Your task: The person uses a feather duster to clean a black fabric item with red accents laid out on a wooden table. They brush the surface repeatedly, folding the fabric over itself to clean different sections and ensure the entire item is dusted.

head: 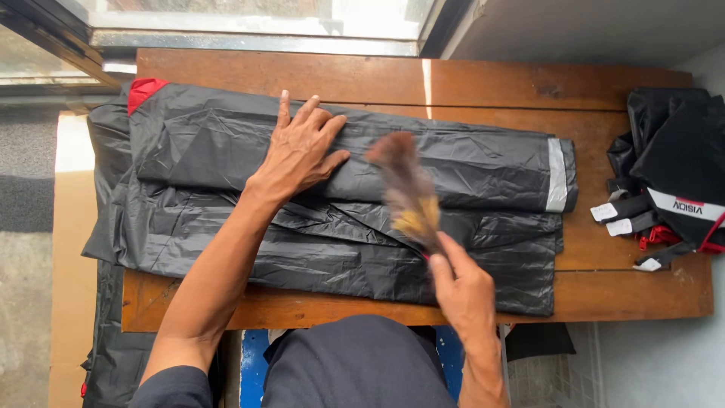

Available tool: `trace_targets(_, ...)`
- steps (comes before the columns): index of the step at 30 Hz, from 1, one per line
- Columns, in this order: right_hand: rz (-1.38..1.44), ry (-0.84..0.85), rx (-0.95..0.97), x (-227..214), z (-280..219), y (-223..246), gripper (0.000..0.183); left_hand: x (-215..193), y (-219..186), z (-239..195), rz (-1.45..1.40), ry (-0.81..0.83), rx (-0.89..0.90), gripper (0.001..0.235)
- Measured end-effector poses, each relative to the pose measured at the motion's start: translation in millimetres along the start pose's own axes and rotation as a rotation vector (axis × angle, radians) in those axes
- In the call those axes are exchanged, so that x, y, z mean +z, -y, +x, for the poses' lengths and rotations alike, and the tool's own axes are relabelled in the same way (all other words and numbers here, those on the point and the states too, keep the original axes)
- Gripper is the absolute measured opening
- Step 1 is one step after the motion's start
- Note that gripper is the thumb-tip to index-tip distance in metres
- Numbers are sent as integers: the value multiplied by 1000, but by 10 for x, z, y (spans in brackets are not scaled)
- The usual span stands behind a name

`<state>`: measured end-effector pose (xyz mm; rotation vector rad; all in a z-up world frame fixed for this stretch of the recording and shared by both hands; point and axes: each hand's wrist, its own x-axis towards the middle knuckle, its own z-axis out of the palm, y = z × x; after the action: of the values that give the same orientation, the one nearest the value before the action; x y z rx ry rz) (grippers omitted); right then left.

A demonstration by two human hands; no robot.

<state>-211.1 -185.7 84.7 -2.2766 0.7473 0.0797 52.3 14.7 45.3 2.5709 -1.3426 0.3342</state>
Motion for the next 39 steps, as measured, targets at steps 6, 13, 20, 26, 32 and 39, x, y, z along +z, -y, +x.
trace_targets(6, 5, -669, 194, -400, -208, -619, 24, -311, -130, -45, 21, -6, 38, 36)
trace_targets(13, -92, -1045, -171, -594, -423, -510, 31, -1047, -775, -730, -144, 309, 166, 16)
trace_targets(20, 197, -548, -261, -242, -393, 210, 49, -786, -1110, -849, -378, 365, 126, 8)
trace_targets(26, -4, -344, -429, 429, -179, 128, 40, -2, -1312, -451, -193, -156, -1, 38)
trace_targets(32, -220, -537, -153, 201, -8, -596, 41, 173, -1236, -532, -87, -59, -112, 62)
trace_targets(39, -192, -607, -280, 347, 333, -424, 41, -8, -908, -761, 43, -129, -266, 59)
